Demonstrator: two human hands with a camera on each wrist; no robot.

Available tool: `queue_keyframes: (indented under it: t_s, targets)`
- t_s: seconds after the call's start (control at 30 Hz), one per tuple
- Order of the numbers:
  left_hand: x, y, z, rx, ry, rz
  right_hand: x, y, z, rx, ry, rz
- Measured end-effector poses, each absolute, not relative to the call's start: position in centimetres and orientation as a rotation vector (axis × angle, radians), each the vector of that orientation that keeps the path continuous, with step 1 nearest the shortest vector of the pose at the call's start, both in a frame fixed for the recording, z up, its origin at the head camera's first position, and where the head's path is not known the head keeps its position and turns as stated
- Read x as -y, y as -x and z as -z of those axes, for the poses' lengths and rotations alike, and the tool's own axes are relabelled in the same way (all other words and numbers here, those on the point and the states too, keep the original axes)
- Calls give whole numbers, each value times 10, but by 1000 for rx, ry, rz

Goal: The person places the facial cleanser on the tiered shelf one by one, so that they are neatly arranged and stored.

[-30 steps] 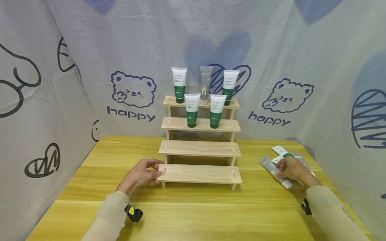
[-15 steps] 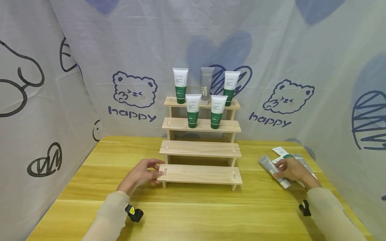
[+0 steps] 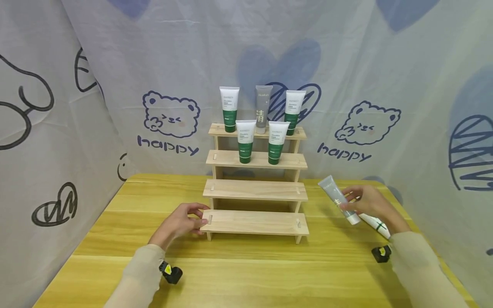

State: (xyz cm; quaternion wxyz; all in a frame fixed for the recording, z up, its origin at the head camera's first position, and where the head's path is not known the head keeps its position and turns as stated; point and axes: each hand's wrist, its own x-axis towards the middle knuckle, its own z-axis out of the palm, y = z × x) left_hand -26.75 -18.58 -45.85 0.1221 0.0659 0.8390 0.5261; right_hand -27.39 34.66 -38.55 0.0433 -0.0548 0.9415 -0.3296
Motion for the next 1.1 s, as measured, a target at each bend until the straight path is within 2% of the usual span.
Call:
queue_keyframes:
  t_s: [0.47, 1.1]
  targets:
    - [184, 267, 458, -2471, -173, -1513, -302, 275, 352, -2846, 175, 1189]
    - [185, 267, 458, -2432, -167, -1552, -225, 291, 342, -2863, 404, 1345]
